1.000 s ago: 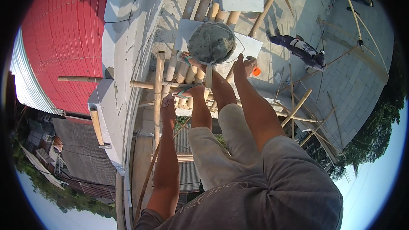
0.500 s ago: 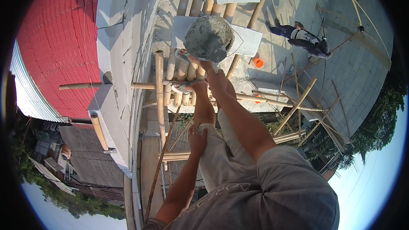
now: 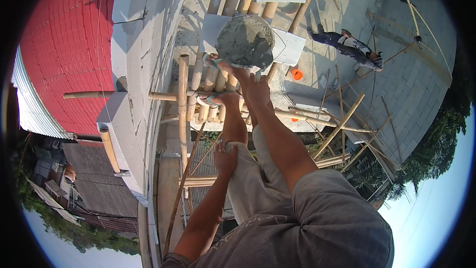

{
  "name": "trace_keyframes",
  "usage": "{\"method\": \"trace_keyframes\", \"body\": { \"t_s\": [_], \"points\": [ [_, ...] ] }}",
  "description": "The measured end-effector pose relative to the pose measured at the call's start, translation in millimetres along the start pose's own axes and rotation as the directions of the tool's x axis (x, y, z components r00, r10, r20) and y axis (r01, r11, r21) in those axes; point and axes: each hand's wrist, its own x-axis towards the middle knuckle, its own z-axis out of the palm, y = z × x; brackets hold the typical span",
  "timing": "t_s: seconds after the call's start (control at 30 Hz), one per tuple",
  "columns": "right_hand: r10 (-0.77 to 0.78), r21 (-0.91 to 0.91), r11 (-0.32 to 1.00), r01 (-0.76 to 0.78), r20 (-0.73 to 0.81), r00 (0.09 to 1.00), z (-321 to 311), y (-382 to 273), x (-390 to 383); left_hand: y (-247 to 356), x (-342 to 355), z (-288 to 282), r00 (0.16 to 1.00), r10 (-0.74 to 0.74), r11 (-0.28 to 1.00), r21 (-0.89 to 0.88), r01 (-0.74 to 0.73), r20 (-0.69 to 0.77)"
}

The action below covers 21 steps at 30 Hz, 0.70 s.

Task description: The person applies mortar to the edge of a curved wall using a trowel and then positions a white stone slab on top of the mortar, pressing it into place.

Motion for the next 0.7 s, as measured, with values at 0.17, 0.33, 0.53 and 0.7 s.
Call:
{"method": "trace_keyframes", "body": {
  "t_s": [0.17, 0.33, 0.53, 0.7],
  "points": [
    [-0.122, 0.382, 0.916, 0.119, -0.018, 0.992, 32, -38, 102, 26, 3, 16, 0.996, 0.091, 0.995, -0.046, -0.091, -0.007],
    [0.025, 0.824, 0.45, -0.345, 0.375, 0.927, 51, -31, 62, 11, 3, 3, 1.0, -0.001, 1.0, 0.031, 0.0, 0.027],
    [-0.053, 0.666, 0.745, -0.024, 0.095, 0.994, 22, 24, 21, 16, 4, 7, 0.999, 0.001, 1.0, 0.013, -0.001, 0.037],
    [0.045, 0.62, 0.783, -0.053, 0.029, 0.999, 5, 37, 47, 29, 5, 12, 0.995, -0.035, 0.999, -0.021, 0.037, 0.089]
  ]
}}
